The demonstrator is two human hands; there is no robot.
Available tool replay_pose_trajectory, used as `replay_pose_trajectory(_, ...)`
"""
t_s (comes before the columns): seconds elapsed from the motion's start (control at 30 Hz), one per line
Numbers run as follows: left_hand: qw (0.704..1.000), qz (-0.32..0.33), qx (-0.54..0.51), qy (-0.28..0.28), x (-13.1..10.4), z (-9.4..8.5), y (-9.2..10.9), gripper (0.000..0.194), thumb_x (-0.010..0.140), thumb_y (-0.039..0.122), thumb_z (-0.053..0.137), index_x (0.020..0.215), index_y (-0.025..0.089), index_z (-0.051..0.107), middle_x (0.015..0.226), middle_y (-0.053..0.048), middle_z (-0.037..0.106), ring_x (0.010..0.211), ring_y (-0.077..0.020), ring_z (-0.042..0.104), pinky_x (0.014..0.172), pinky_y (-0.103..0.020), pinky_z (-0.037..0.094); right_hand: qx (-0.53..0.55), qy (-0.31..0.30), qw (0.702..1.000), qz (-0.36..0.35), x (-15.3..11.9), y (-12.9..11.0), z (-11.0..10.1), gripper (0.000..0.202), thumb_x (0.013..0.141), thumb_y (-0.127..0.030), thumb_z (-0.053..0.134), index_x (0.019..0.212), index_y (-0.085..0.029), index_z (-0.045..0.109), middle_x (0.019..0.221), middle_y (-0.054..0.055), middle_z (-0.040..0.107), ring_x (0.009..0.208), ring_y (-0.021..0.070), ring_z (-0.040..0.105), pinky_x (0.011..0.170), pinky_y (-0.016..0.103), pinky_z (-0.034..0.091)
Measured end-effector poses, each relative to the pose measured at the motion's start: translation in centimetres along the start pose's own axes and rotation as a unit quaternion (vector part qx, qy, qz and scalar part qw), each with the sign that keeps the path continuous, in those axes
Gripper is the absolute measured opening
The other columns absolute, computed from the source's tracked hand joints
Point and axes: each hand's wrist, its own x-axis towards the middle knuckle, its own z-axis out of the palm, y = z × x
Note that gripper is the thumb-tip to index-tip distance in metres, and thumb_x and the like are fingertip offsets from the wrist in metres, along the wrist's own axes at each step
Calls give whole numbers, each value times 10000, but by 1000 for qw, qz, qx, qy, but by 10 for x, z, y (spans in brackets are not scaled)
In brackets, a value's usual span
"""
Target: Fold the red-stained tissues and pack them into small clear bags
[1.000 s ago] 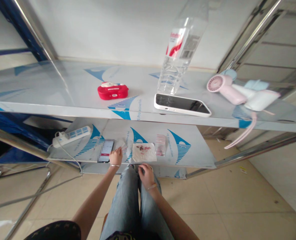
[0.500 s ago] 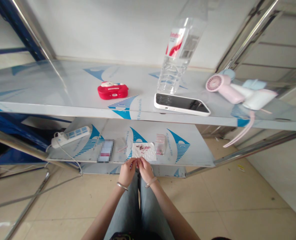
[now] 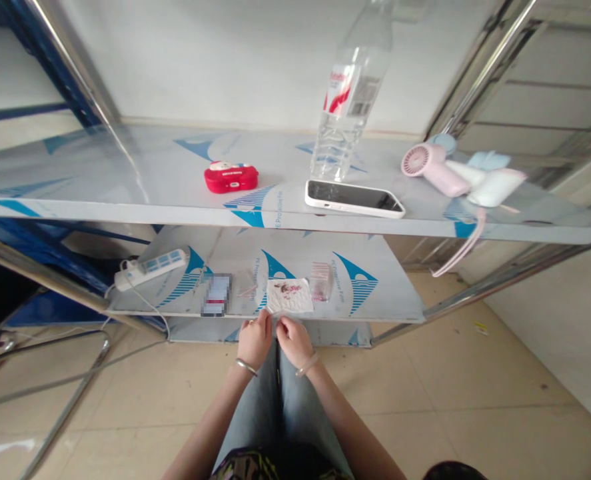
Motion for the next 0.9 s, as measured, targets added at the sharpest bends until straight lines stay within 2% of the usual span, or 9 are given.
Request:
replay_pose_trajectory(0.13,998,-33,4,45,-5,-2,3,215,941,237,347,890,175,547,655,-34,658,670,-193,645,633,-261,367,-76,71,995,1,-9,-11,-2,147,763,-154,527,620,-187,538,621,23,579,612,149,536,597,230,362)
replay_pose_trajectory(0.27,994,16,-64,92,-13,1,3,192,920,259,422,829,187,575,722,-21,664,703,-170,633,643,-248,371,-75,164,984,-12,-12,-15,-6,84,747,-127,532,698,-180,575,743,41,585,708,162,555,664,244,412)
replay_pose_trajectory(0.33,989,45,-82,116,-16,4,4,189,913,252,438,820,189,589,781,-25,668,719,-164,625,657,-253,376,-60,178,982,-32,-13,-14,-7,93,749,-118,530,733,-182,596,805,54,583,781,175,566,715,263,438)
replay_pose_trajectory(0.43,984,73,-79,143,-20,9,5,206,918,246,425,833,187,603,815,-35,669,738,-173,620,666,-272,379,-19,166,985,-50,-14,-10,-4,125,756,-112,535,774,-187,632,892,71,593,881,187,576,790,287,461)
replay_pose_trajectory(0.63,974,125,-70,173,-27,18,1,197,917,234,428,890,191,618,933,-55,685,876,-195,616,766,-325,392,20,108,994,-16,-14,10,5,224,741,-131,582,937,-186,674,1014,98,605,955,212,582,832,336,487)
replay_pose_trajectory(0.73,978,128,-78,146,-32,25,-5,196,911,228,426,915,199,620,1042,-65,668,954,-205,598,808,-349,405,40,56,997,-21,-12,22,7,319,693,-95,620,997,-178,675,1034,100,609,962,213,585,841,335,491)
replay_pose_trajectory(0.8,984,115,-80,114,-33,28,-9,230,903,198,407,1014,208,609,1159,-74,625,1041,-213,569,842,-365,413,46,13,999,-22,-11,29,8,369,666,-84,651,1023,-171,677,1017,100,615,938,213,591,832,332,493)
replay_pose_trajectory(0.9,989,112,-80,45,-31,29,-17,443,822,138,465,1257,222,493,1369,-81,473,1233,-227,447,941,-397,390,36,-36,999,-17,-8,38,7,383,629,-99,704,1007,-160,690,988,103,617,895,216,591,806,336,495)
